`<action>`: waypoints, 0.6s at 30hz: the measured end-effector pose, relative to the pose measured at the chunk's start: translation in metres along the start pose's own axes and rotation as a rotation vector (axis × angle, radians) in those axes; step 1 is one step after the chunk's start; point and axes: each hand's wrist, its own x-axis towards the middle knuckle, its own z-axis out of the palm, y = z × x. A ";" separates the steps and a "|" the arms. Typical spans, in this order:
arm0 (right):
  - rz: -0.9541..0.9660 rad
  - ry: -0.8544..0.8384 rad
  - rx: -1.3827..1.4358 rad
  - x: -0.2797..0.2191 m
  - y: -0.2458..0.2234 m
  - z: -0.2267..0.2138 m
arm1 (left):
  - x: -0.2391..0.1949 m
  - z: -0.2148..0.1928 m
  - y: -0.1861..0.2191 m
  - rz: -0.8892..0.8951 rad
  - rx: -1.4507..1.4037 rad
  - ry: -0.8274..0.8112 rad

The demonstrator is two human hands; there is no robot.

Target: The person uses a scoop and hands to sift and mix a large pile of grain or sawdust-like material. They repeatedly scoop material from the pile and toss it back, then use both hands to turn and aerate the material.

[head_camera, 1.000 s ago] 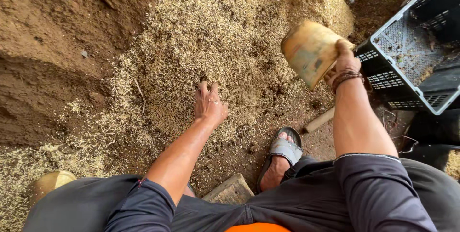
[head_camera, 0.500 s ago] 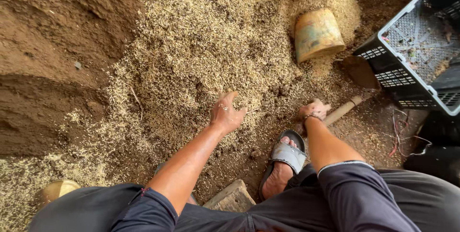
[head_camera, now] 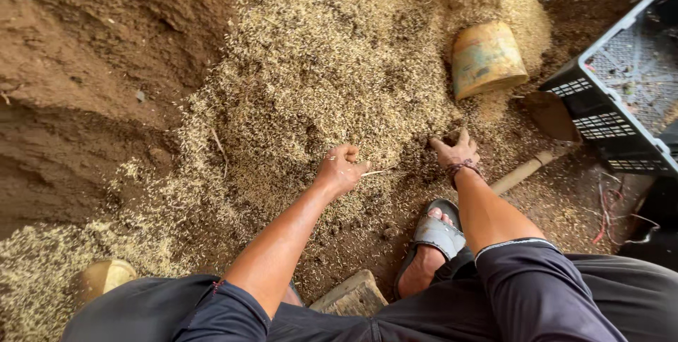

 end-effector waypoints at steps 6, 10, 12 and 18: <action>-0.155 -0.136 -0.076 -0.025 -0.024 0.041 | -0.006 -0.006 -0.005 -0.079 -0.106 0.001; 0.117 -0.221 0.579 -0.035 -0.046 0.054 | -0.008 -0.008 -0.001 -0.082 -0.080 -0.003; 0.169 -0.223 0.754 -0.032 -0.058 0.054 | -0.006 -0.011 -0.001 -0.032 -0.068 0.022; -0.159 -0.126 0.863 -0.042 -0.111 0.036 | 0.001 -0.024 0.001 0.035 -0.172 0.074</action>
